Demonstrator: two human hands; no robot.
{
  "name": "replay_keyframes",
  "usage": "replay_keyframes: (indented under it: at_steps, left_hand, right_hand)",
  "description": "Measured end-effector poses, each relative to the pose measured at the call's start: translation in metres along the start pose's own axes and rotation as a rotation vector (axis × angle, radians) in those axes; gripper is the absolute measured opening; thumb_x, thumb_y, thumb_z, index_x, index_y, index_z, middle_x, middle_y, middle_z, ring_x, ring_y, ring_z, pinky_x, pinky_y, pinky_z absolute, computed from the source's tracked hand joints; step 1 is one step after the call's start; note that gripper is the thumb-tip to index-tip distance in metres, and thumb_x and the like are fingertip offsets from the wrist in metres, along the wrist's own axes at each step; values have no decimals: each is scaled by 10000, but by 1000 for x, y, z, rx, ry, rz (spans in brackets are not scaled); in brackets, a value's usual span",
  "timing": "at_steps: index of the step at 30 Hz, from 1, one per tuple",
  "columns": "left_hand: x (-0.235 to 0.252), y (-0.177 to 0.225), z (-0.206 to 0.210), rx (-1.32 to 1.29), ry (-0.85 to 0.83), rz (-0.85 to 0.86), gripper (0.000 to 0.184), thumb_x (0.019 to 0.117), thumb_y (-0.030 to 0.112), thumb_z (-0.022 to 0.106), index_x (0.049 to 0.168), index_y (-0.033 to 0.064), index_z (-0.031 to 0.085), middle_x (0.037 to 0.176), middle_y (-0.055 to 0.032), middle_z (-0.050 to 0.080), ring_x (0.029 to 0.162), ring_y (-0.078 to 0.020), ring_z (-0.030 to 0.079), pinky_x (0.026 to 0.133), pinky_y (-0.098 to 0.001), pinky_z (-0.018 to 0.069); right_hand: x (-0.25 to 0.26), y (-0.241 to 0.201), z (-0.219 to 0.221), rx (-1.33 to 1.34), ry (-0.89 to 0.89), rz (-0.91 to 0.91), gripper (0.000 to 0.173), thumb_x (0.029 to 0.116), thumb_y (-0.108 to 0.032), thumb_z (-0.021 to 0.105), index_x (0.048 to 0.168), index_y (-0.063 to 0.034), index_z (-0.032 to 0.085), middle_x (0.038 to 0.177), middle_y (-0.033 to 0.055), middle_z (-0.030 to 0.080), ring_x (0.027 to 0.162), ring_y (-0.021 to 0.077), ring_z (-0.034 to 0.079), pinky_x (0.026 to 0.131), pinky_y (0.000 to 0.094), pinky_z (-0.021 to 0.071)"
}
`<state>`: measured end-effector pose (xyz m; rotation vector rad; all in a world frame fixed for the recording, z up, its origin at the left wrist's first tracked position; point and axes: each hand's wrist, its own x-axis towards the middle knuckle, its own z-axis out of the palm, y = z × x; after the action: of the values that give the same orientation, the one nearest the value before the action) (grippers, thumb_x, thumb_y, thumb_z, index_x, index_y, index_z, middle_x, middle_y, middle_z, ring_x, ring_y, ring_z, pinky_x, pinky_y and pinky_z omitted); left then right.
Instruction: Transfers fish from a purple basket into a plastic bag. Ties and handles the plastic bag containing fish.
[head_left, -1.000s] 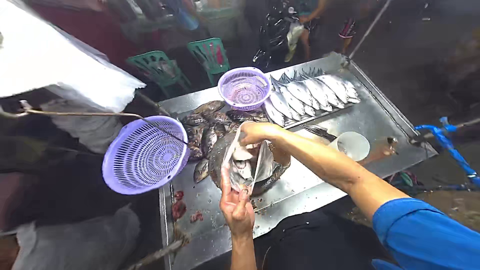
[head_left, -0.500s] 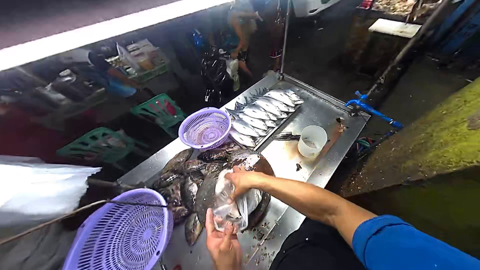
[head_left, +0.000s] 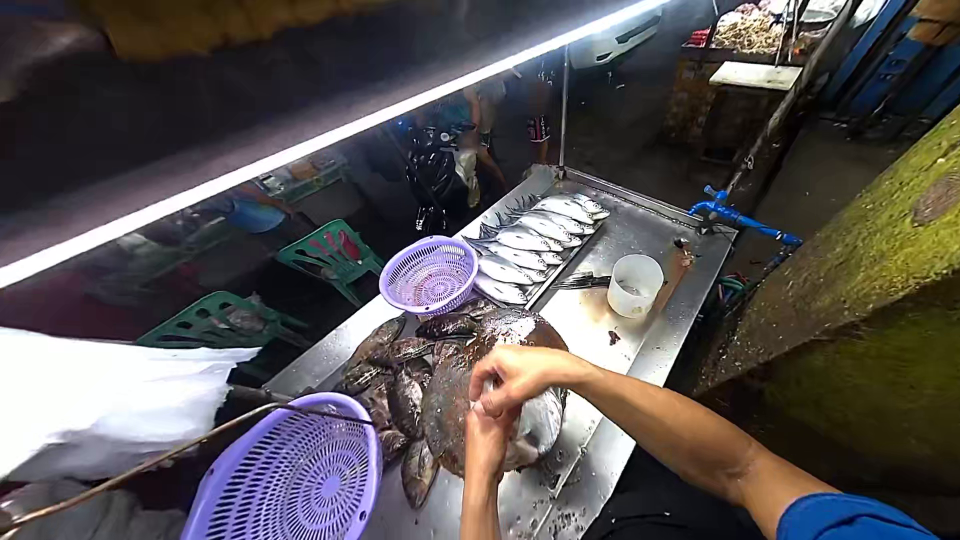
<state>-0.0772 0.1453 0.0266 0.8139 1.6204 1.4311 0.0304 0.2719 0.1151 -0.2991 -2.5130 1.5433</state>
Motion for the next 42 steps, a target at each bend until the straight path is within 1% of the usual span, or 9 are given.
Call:
replay_keyframes:
  at_steps: [4,8,14,18,23,29,33,37,42]
  left_hand:
    - [6,30,-7,-22,62,0,176,1006,36,510,887,20,638,590,12,591,454,-53,527,438,-234,481]
    - [-13,61,11,-224,209,-62,239,1056,6,374,868,45,517,504,5,530,355,-79,501,342,-233,461]
    - [-45,73,27,300,84,195,140,943,20,521,859,12,632,626,4,655,516,-88,645,515,-279,580]
    - [-41,80,-29,657,-20,453,313,921,218,652,1127,4,750,1168,-148,718,1101,-182,686,964,-375,573]
    - [-12,-5,-61,580,12,299,1176,652,395,897,1523,-120,298,1512,-331,422,1395,-387,458,1148,-507,410]
    - [-10,-61,7,540,231,172,507,868,109,657,1230,-226,540,1168,-353,643,1155,-396,628,1041,-508,469]
    - [10,-69,5,231,316,107,520,980,84,531,1397,-199,403,1361,-329,537,1258,-276,544,1109,-368,419]
    - [35,-46,11,414,455,170,527,913,119,676,1301,-203,523,1274,-374,600,1238,-431,587,1106,-524,430]
    - [21,-2,5,393,210,253,395,992,141,470,1200,-177,577,1099,-252,662,1032,-204,639,975,-338,508]
  right_hand:
    - [-58,5,10,-140,244,-116,870,798,-387,871,1498,-36,493,1342,218,594,1183,312,611,1049,457,507]
    - [-76,34,41,-177,382,245,1382,606,-511,963,1660,-136,151,1531,263,395,1210,366,613,944,508,578]
    - [-34,52,67,-52,339,77,368,944,-186,692,1226,48,662,1196,257,685,1112,390,675,969,588,521]
    - [-13,68,59,147,399,14,220,960,-153,623,1027,34,718,978,180,731,983,271,701,909,488,547]
    - [-9,46,61,23,308,126,266,958,-233,630,993,21,699,957,199,718,970,347,701,841,592,538]
    - [-1,25,74,-288,267,190,346,986,-300,624,1099,23,680,1126,217,697,1038,383,691,855,597,539]
    - [-17,28,70,-300,351,357,810,853,-685,683,1346,-44,621,1412,223,567,1289,362,568,1040,541,495]
    - [-40,66,83,-316,415,464,1188,651,-807,760,1485,-9,481,1546,243,428,1446,391,397,1128,556,397]
    - [-27,95,113,-294,431,269,1009,755,-604,800,1533,-56,465,1622,194,393,1548,355,280,1260,629,125]
